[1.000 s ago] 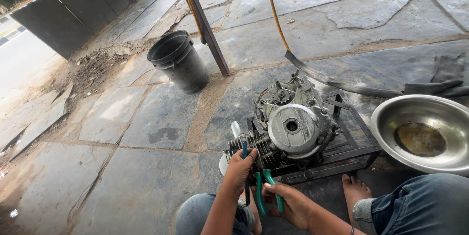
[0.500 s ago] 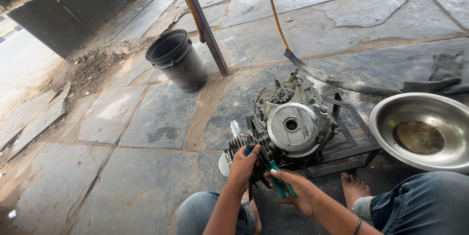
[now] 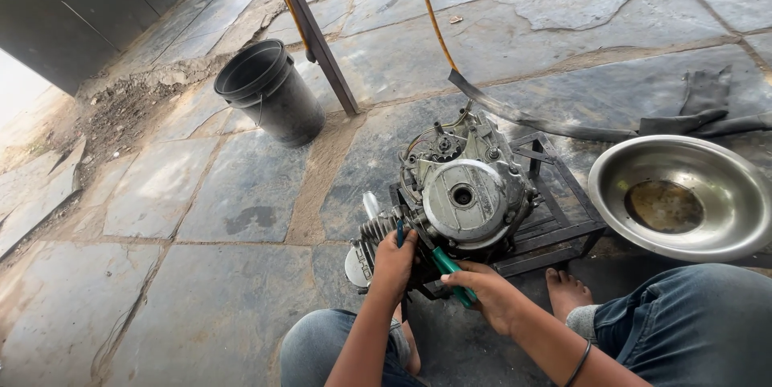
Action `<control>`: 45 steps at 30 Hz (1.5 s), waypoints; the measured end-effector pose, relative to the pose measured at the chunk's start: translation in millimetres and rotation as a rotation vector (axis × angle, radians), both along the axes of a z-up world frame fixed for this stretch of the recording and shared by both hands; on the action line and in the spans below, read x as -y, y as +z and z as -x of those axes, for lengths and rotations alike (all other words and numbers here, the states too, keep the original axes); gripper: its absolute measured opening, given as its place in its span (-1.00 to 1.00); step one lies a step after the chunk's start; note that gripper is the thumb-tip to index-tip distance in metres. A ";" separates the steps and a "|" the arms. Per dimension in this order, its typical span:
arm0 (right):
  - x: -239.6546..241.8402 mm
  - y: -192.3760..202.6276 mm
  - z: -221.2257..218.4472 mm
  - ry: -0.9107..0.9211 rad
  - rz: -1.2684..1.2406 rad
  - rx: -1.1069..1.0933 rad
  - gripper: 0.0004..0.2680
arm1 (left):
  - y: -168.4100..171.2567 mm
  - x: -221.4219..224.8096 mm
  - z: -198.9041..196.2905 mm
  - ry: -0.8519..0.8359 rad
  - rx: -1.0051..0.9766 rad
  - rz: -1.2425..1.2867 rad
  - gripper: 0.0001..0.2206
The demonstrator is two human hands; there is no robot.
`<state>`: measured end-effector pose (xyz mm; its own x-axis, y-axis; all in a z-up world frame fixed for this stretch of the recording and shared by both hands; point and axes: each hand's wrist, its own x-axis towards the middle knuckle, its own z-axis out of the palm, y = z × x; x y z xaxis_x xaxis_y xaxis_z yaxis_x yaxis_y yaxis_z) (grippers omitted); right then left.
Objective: Using pliers and a small tool to manipulate wires and components on a motorcycle engine.
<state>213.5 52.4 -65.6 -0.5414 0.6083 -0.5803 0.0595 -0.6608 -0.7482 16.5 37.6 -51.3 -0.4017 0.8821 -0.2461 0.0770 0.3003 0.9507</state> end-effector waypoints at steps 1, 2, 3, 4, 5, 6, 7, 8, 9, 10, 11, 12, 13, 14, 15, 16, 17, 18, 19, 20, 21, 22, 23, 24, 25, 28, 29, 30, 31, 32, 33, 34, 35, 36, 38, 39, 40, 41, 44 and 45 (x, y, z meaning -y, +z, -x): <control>-1.0 -10.0 -0.6 0.000 0.002 0.002 -0.71 | -1.5 -0.3 0.0 0.000 0.002 0.002 -0.78; -2.4 -19.9 -0.7 0.000 -0.027 -0.025 -0.74 | -2.7 -1.1 0.5 0.012 0.014 0.005 -0.78; -3.7 -29.7 -0.8 -0.001 -0.056 -0.052 -0.75 | -3.8 -1.9 1.0 0.023 0.026 0.009 -0.77; -2.7 -26.4 -1.3 -0.001 -0.054 -0.052 -0.75 | -0.4 -1.3 -0.1 0.023 0.026 0.010 -0.77; -1.7 -23.0 -1.6 0.000 -0.057 -0.064 -0.77 | 3.1 -0.7 -1.0 0.032 0.032 0.044 -0.77; -0.5 -19.8 -2.3 0.002 -0.059 -0.076 -0.79 | 6.1 0.3 -2.2 0.042 0.040 0.078 -0.77; -0.3 -19.5 -2.8 0.003 -0.058 -0.074 -0.79 | 8.3 1.0 -2.9 0.043 0.042 0.079 -0.77; -0.1 -19.3 -3.7 0.014 -0.036 -0.085 -0.78 | 10.2 1.7 -4.0 0.035 0.040 0.061 -0.74; 0.2 -19.1 -4.6 0.025 -0.015 -0.095 -0.77 | 12.0 2.5 -5.0 0.027 0.039 0.043 -0.72; 0.9 -14.7 -4.8 0.028 -0.015 -0.092 -0.77 | 14.4 2.7 -6.1 0.029 0.042 0.043 -0.72; 1.7 -10.2 -5.0 0.038 0.016 -0.074 -0.75 | 16.7 2.9 -7.2 0.011 -0.001 0.035 -0.71; 3.1 -5.8 -5.2 0.047 0.049 -0.056 -0.73 | 19.1 3.7 -8.3 -0.008 -0.044 0.029 -0.69; 4.3 0.6 -5.8 0.050 0.050 -0.052 -0.73 | 20.9 4.3 -9.2 -0.006 -0.041 0.030 -0.69; 5.8 6.8 -6.2 0.054 0.048 -0.075 -0.70 | 22.6 4.8 -10.0 0.003 -0.039 0.033 -0.71; 7.3 13.0 -6.9 0.058 0.047 -0.097 -0.67 | 24.4 5.1 -11.1 0.013 -0.037 0.036 -0.71; 7.8 10.9 -7.1 0.056 0.047 -0.095 -0.67 | 21.5 4.1 -9.9 0.011 -0.035 0.036 -0.71; 8.4 8.8 -7.4 0.062 0.046 -0.122 -0.66 | 18.5 3.0 -8.7 0.013 -0.034 0.029 -0.70; 8.8 6.4 -7.9 0.068 0.045 -0.149 -0.64 | 15.0 2.0 -7.8 0.016 -0.033 0.022 -0.69; 9.8 10.3 -8.3 0.068 0.045 -0.145 -0.64 | 14.1 1.5 -7.9 0.015 -0.030 0.022 -0.69; 11.1 14.3 -8.2 0.068 0.042 -0.126 -0.63 | 13.6 1.7 -7.5 0.009 -0.052 0.016 -0.69; 12.3 18.2 -8.0 0.069 0.040 -0.108 -0.62 | 13.0 1.9 -7.0 0.002 -0.074 0.009 -0.68; 11.8 15.7 -8.3 0.072 0.042 -0.105 -0.62 | 16.6 2.9 -8.3 0.005 -0.072 0.012 -0.68; 11.1 13.0 -8.7 0.079 0.049 -0.111 -0.61 | 20.0 3.7 -9.5 -0.003 -0.086 0.035 -0.68; 10.8 10.3 -9.0 0.085 0.056 -0.117 -0.61 | 23.4 4.5 -10.7 -0.012 -0.102 0.059 -0.68; 11.5 12.3 -9.3 0.086 0.060 -0.115 -0.61 | 25.9 5.5 -11.5 -0.011 -0.100 0.063 -0.68; 12.3 17.1 -10.3 0.078 0.078 -0.104 -0.59 | 31.1 5.0 -14.0 -0.019 -0.105 0.129 -0.66; 12.8 17.7 -10.3 0.079 0.069 -0.098 -0.59 | 31.2 4.8 -14.5 -0.008 -0.096 0.135 -0.65; 12.9 18.5 -9.9 0.083 0.060 -0.091 -0.59 | 31.5 4.4 -14.6 0.005 -0.087 0.140 -0.65; 13.5 20.8 -10.1 0.082 0.061 -0.090 -0.59 | 30.9 4.7 -14.4 0.004 -0.086 0.142 -0.65; 13.8 23.3 -10.1 0.091 0.051 -0.066 -0.60 | 30.5 4.8 -13.9 -0.002 -0.095 0.150 -0.63; 14.1 25.9 -10.3 0.101 0.040 -0.042 -0.61 | 30.2 4.9 -13.6 -0.007 -0.103 0.158 -0.61; 14.3 25.0 -11.1 0.099 0.041 -0.043 -0.61 | 28.8 5.0 -13.4 -0.009 -0.104 0.158 -0.61; 14.5 24.2 -12.1 0.100 0.053 -0.032 -0.62 | 27.6 5.3 -13.4 -0.013 -0.109 0.138 -0.62; 14.2 23.7 -13.1 0.100 0.064 -0.021 -0.63 | 26.6 4.8 -13.4 -0.018 -0.116 0.117 -0.63; 13.4 17.7 -14.9 0.090 0.071 -0.051 -0.64 | 23.7 3.3 -12.6 -0.009 -0.125 0.124 -0.63; 13.0 14.6 -15.7 0.083 0.079 -0.080 -0.66 | 22.1 2.7 -12.1 0.002 -0.134 0.132 -0.64; 12.4 14.7 -16.9 0.082 0.080 -0.081 -0.66 | 21.7 2.7 -11.2 0.001 -0.134 0.133 -0.64; 11.6 14.6 -18.0 0.074 0.088 -0.085 -0.66 | 21.1 2.6 -10.1 0.009 -0.116 0.143 -0.64; 10.5 19.1 -20.7 0.065 0.096 -0.069 -0.68 | 11.3 0.2 -5.9 0.018 -0.052 0.141 -0.63; 10.2 21.3 -21.3 0.062 0.094 -0.050 -0.68 | 6.7 -1.2 -4.0 0.020 -0.007 0.125 -0.62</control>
